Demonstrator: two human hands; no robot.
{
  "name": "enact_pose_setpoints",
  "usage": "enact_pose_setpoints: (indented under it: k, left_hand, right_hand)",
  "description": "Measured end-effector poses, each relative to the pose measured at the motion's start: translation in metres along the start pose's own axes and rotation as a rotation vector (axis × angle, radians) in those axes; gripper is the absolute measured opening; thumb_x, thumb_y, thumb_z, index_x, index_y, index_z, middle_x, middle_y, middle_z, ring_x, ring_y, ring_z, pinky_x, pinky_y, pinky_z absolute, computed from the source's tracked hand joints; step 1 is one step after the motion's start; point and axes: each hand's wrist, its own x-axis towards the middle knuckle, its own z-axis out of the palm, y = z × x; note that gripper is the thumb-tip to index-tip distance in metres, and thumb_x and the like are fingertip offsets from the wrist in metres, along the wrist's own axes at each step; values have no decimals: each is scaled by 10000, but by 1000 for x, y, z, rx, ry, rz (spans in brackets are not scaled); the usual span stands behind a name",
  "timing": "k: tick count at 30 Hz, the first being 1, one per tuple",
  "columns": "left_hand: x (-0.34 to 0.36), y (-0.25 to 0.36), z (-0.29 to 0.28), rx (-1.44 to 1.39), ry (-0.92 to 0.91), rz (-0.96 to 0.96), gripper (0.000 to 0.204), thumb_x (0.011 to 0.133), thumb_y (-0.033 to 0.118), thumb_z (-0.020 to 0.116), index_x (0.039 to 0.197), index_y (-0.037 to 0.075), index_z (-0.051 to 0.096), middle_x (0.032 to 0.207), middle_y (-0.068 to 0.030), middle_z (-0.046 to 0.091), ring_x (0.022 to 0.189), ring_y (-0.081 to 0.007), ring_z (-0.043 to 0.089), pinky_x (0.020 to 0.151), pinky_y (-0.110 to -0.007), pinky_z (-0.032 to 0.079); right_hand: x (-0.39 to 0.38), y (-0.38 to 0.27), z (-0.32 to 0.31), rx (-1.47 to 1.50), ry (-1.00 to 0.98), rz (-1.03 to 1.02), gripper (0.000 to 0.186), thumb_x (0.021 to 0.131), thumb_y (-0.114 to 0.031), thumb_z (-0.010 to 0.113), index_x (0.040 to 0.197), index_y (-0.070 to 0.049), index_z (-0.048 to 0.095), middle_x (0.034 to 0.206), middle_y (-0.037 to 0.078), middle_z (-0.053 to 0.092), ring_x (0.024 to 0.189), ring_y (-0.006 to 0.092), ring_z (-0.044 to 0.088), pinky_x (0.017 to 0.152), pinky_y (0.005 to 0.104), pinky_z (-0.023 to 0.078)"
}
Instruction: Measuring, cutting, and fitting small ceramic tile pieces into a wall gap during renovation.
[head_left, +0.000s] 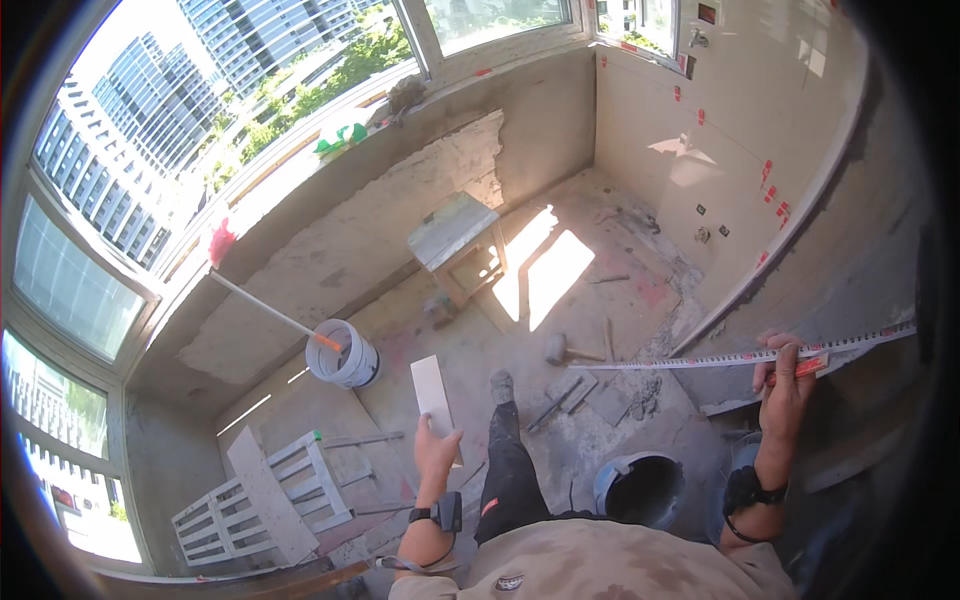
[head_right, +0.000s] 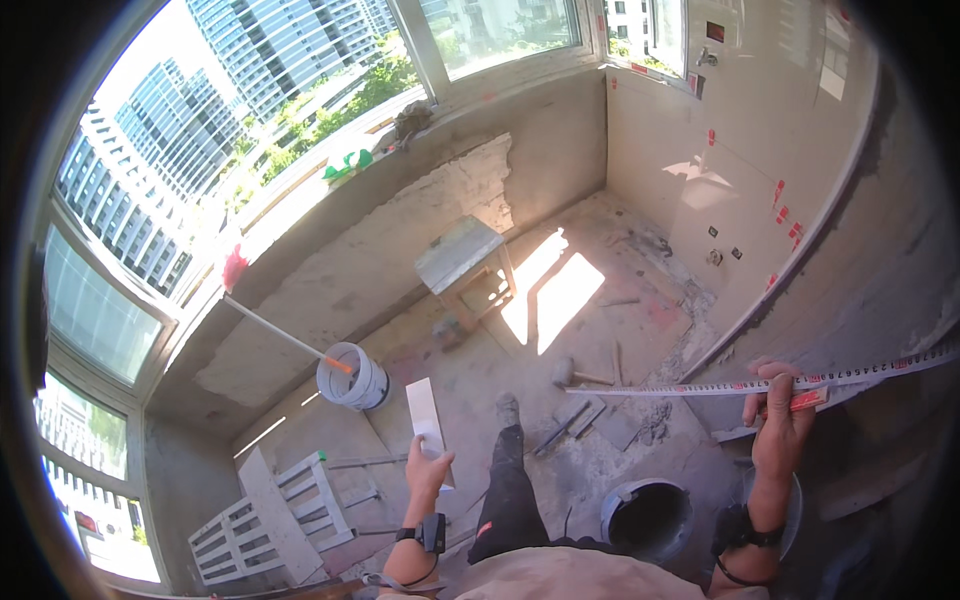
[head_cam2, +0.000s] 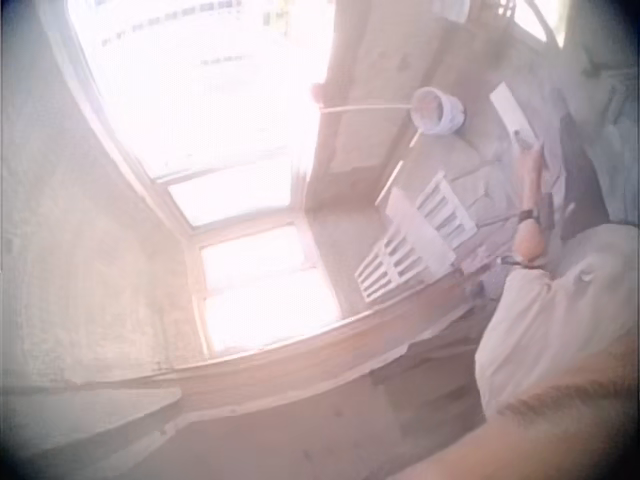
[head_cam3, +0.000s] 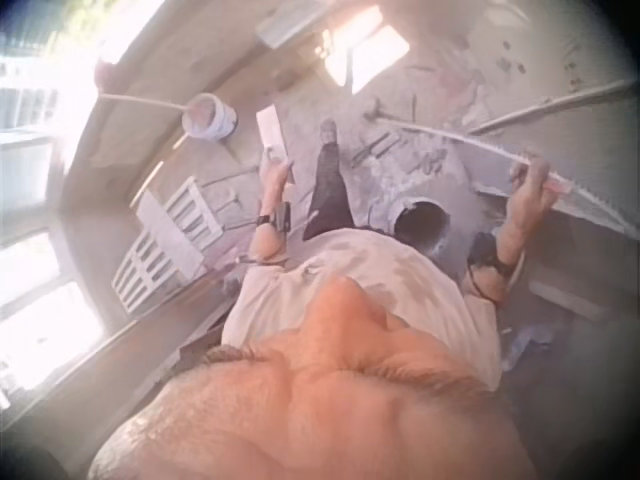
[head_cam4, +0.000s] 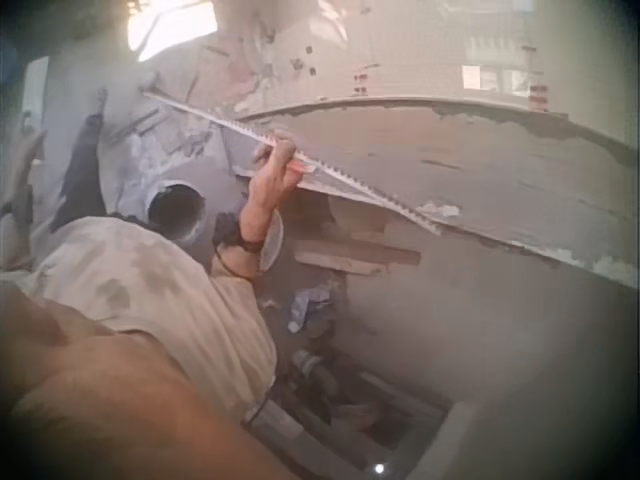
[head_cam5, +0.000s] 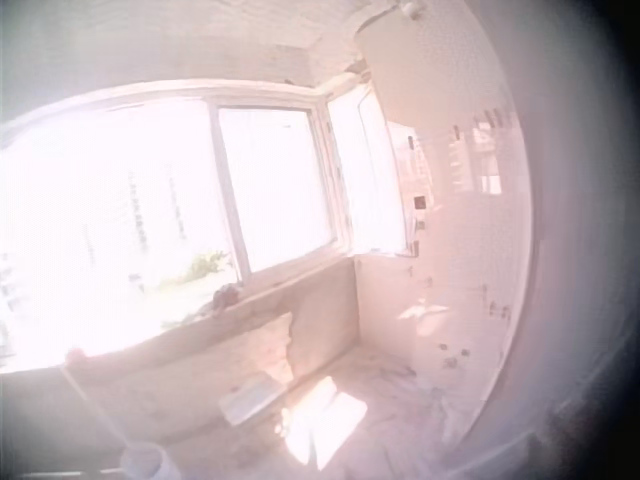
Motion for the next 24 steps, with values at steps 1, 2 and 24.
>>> enact_pose_setpoints:
  k: [1,2,24]
  left_hand:
    - [35,12,13,-10,-23,-40,796,665,280,830,1363,67,511,1217,-204,636,1123,-356,633,930,-441,510]
    - [75,26,28,70,-36,12,786,678,277,820,1370,78,504,1220,-204,625,1130,-376,617,936,-451,509]
    - [663,130,274,548,-243,180,774,826,477,608,1418,0,463,1304,-327,523,1177,-450,548,948,-652,439]
  right_hand:
    - [22,17,22,-20,-32,-42,255,1078,-257,451,998,-37,551,918,69,577,567,71,454,505,219,345]
    - [46,37,47,-36,-47,-73,265,1081,-266,448,991,-36,545,908,58,556,571,72,455,507,220,346]
    - [545,438,253,-765,300,393,211,991,-139,556,932,59,596,628,131,651,524,193,671,467,331,541]
